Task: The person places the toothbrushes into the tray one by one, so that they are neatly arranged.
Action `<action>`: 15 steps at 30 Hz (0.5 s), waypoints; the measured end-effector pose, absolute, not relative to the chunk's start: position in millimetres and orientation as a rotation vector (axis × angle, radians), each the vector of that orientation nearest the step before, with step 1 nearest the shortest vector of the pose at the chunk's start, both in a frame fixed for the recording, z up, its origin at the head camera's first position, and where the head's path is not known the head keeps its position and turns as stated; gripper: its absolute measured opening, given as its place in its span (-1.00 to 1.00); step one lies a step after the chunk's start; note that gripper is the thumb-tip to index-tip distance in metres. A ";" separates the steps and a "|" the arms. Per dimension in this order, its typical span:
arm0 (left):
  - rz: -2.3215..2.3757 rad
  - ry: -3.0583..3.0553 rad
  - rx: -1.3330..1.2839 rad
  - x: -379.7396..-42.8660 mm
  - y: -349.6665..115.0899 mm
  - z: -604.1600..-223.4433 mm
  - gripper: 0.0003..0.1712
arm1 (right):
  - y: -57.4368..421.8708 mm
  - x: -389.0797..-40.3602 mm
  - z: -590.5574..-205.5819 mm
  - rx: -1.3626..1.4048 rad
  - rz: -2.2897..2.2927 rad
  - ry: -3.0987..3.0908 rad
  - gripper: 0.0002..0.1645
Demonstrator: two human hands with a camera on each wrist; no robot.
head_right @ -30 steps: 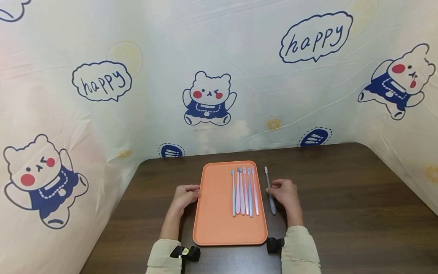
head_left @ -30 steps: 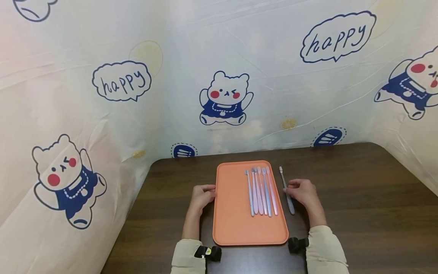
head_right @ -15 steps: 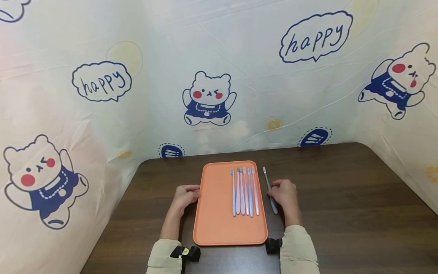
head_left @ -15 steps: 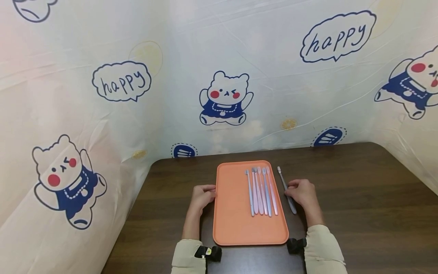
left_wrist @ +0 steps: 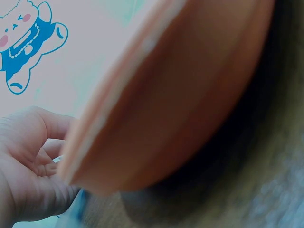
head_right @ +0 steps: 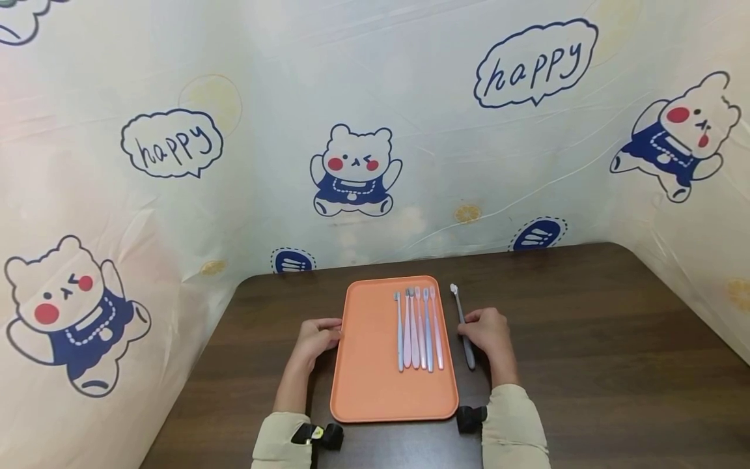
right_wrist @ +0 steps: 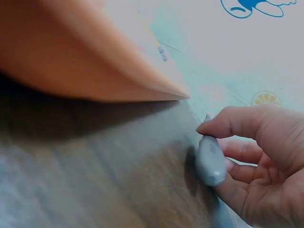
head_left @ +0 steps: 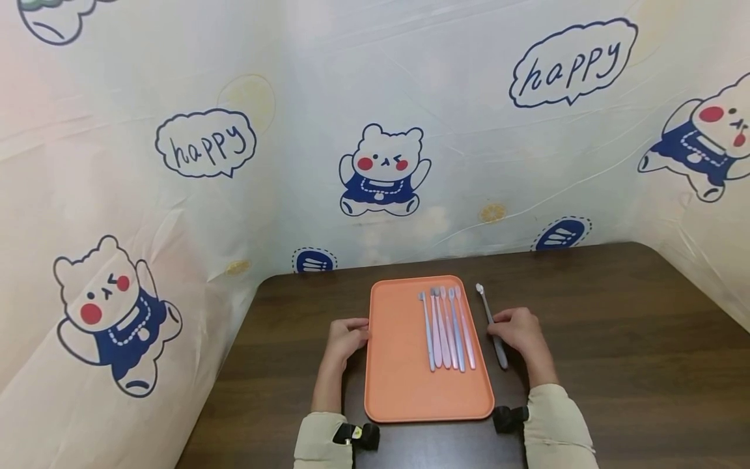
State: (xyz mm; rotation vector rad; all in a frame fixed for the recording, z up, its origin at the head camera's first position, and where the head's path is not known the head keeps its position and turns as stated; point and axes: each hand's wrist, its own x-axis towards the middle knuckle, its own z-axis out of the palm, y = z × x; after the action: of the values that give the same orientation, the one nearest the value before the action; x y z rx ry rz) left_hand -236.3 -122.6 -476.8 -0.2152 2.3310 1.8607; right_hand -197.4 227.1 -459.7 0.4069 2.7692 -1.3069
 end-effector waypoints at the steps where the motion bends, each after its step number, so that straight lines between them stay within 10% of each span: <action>1: 1.860 2.333 -0.217 -236.4 -122.7 -476.6 -0.58 | 227.7 -197.4 -459.3 0.399 -1.319 2.763 -0.54; 15: 1.854 2.329 -0.223 -237.6 -122.8 -476.8 -0.58 | 234.1 -196.1 -458.4 0.364 -1.607 2.523 -0.49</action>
State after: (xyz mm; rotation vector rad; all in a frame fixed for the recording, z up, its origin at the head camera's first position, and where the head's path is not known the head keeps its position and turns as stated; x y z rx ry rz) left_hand -237.6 -122.8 -476.8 -0.2231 2.3286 1.8541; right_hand -196.1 234.1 -458.4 0.3638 2.5229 -1.6072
